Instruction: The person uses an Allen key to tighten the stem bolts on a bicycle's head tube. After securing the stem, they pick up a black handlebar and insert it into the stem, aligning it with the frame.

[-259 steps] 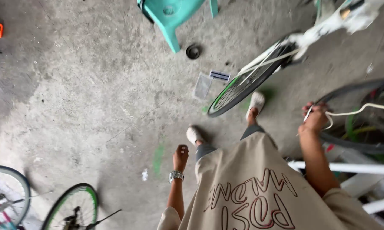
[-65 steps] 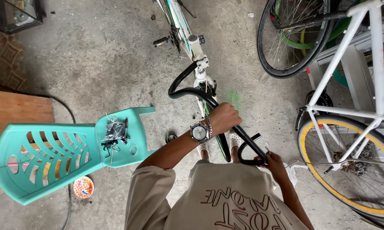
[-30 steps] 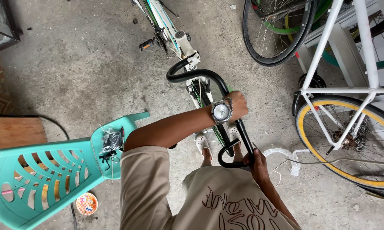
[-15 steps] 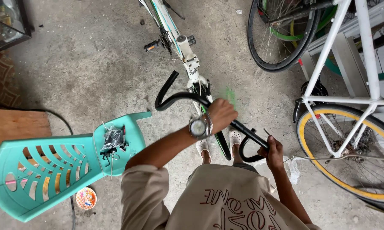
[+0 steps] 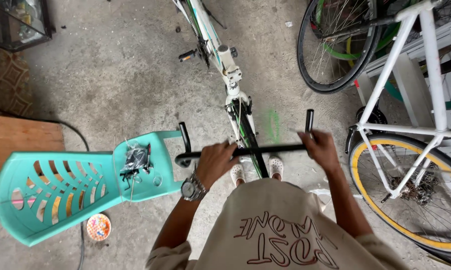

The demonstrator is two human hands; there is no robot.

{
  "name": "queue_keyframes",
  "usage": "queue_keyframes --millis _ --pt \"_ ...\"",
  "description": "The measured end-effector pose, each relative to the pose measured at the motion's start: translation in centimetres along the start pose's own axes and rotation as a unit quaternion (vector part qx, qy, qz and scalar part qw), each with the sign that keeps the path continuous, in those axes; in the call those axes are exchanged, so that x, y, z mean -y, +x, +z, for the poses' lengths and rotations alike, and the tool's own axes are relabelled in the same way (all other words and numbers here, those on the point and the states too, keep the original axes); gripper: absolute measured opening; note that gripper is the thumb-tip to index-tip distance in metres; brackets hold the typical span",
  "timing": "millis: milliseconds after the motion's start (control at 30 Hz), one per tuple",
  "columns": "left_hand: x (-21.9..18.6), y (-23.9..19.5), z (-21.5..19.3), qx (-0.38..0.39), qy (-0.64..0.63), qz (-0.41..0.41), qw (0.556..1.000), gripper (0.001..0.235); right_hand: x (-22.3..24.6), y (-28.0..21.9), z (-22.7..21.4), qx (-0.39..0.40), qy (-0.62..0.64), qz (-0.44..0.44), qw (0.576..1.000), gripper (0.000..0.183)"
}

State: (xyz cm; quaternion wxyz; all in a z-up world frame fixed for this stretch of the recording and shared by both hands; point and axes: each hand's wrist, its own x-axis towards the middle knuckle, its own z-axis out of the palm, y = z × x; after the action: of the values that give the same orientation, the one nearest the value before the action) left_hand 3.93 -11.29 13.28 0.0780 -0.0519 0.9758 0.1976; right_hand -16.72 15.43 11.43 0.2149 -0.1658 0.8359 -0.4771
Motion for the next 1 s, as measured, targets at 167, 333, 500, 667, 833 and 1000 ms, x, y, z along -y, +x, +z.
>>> queue_keyframes --millis 167,333,500,667,833,1000 --pt "7.5 3.2 6.1 -0.135 0.189 -0.051 0.971 0.035 4.9 8.2 2.4 0.159 0.054 0.011 0.986 0.045" --pt "7.3 6.4 1.7 -0.152 0.123 -0.159 0.968 0.020 -0.4 15.5 5.5 -0.032 -0.106 -0.318 0.941 0.047" --pt "8.3 10.1 0.5 -0.146 0.029 -0.145 0.978 0.025 1.0 15.2 2.9 -0.116 -0.087 -0.401 0.905 0.029" --pt "8.6 14.0 0.4 -0.165 0.000 -0.080 0.983 0.032 -1.7 17.5 -1.0 -0.181 -0.064 -0.367 0.910 0.033" --pt "6.8 16.6 2.4 -0.174 0.106 -0.070 0.977 0.051 -2.2 17.7 -4.6 -0.037 0.028 -0.201 0.979 0.016" --pt "3.3 16.0 0.1 -0.173 0.028 -0.052 0.983 0.026 -1.7 17.8 -3.1 0.019 -0.134 -0.167 0.977 0.034"
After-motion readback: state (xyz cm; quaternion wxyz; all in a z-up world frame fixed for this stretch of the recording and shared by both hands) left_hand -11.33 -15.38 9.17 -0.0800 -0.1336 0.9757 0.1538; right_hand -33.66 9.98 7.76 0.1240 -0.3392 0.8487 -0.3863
